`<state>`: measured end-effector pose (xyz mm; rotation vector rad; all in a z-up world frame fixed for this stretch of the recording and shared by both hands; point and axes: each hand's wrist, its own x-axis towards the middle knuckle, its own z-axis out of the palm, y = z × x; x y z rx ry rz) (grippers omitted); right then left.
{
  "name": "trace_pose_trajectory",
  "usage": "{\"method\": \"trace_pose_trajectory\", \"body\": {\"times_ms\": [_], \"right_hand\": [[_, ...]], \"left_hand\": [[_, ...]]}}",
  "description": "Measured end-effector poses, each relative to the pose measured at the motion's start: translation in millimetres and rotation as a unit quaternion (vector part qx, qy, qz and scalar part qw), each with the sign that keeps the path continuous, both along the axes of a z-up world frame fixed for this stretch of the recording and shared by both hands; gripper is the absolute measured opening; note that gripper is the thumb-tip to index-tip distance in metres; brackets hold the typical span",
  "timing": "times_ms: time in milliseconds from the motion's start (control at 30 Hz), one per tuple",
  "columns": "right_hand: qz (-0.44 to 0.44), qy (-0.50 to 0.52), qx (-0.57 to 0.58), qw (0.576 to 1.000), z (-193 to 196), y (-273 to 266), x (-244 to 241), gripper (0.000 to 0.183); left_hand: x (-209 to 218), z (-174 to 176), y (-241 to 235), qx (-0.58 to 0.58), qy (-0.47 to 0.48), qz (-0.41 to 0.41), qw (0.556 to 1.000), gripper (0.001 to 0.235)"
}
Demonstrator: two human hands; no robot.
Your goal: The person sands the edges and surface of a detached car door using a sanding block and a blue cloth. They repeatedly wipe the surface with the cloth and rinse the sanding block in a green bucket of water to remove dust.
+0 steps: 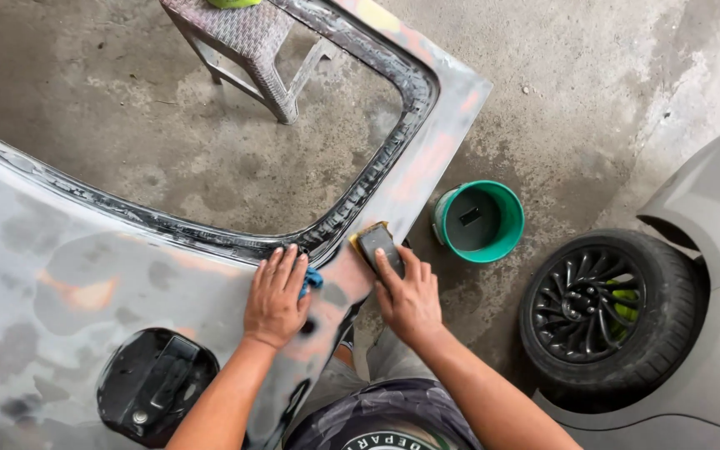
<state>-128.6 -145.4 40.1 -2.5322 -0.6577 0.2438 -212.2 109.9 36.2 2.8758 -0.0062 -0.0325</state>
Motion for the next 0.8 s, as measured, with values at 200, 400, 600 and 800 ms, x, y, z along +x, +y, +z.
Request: {"method": "trace_pose_trajectory", "body": {"times_ms": [200,400,600,800], "right_hand": [[-0.117,-0.053,-0.044,0.991,-43.8,28.1,116.1,0.073],[-0.147,-0.056,-0.010,0.987,-54.0,36.6,174.6,0.064],[-0.063,-0.065,-0.002,0.996,-18.2,9.5,-8.2,0.067],[-0.075,-0.042,-0.038,0.996,-26.2,11.3,44.9,0.065]], "left_hand": [[-8.0,-7.6,9.5,-0.026,-0.020,0.012,0.999,0.064],[-12.6,-10.4,11.2,-0.021,-0.032,0.011,0.999,0.060],[-10.4,-9.6,9.7,-0.029,-0.031,0.014,0.999,0.064],[-11.1,-10.7,9.0,-0.016,-0.020,0.019,0.999,0.061]]}}
